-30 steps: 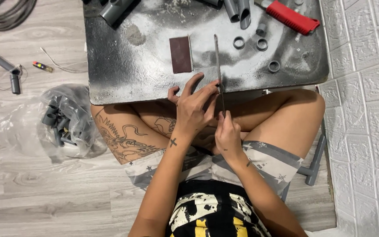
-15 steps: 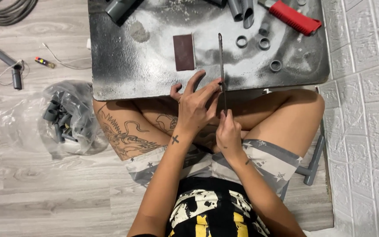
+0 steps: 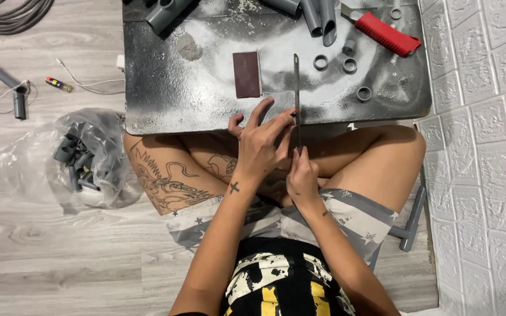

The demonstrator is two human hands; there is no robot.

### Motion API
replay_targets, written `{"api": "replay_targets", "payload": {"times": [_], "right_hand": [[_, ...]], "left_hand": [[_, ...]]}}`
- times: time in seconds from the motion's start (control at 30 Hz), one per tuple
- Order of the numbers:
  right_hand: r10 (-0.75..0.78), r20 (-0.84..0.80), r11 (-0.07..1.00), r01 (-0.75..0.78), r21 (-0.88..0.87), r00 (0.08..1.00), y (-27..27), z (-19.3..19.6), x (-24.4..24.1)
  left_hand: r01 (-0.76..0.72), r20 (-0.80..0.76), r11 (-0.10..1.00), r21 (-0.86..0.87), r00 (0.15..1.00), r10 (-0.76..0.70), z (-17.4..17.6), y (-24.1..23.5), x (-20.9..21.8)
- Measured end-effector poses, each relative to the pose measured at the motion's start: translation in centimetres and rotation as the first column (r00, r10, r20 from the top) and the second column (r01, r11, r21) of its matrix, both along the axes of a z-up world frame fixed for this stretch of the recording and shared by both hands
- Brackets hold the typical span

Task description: The person sits cross-legged on the floor and uses a metal file to smooth the edges of small grey plastic rings. They hold the ring in one hand and file it against a sanding block on a small table, then inspect the ring before repeating the process.

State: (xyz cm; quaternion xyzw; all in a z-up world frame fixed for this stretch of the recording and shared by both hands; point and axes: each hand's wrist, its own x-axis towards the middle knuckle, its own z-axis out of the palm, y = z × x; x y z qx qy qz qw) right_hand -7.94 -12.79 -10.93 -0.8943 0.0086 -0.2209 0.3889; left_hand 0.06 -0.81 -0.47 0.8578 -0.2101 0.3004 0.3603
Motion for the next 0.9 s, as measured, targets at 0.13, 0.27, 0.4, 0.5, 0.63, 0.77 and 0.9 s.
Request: {"api": "replay_targets", "payload": {"times": [0.13,0.27,0.4,0.5,0.63,0.77,0.9], "right_hand": [[-0.012,0.003,1.0,0.012,0.004,1.0,0.1,-0.2,-0.2],[0.0,0.033,1.0,-0.001,0.006,0.999,-0.1,-0.4,0.4],[0.022,0.018,1.0,-0.022,0.021,1.0,-0.3,-0.3,0.0],[0.026,0.042,1.0,-0.027,0.013,0.999,-0.6,-1.0,0.4],[0.021,0.032,1.0,-0.021,-0.007,0.999,-0.3,-0.8,-0.6],[0.013,0.016,1.0,-0.014,0.014,1.0,-0.5,-1.8,-1.0],[-0.01,0.022,1.0,0.01,0.001,1.0,-0.3,-3.0,-2.1]], "left_hand": [[-0.027,0.002,1.0,0.008,1.0,0.027,-0.2,0.1,-0.1],[-0.021,0.02,1.0,0.0,1.0,0.021,-0.2,0.1,0.5],[0.012,-0.003,0.999,-0.041,1.0,-0.012,-0.2,0.4,0.0],[0.021,0.007,0.999,-0.044,1.0,-0.021,0.0,0.3,0.4],[0.024,-0.015,0.998,-0.056,1.0,-0.025,0.1,0.5,-0.3],[0.01,-0.017,0.999,-0.041,1.0,-0.01,-0.5,0.4,0.1],[-0.016,-0.009,1.0,-0.023,1.0,0.015,-1.7,0.4,-0.1]]}}
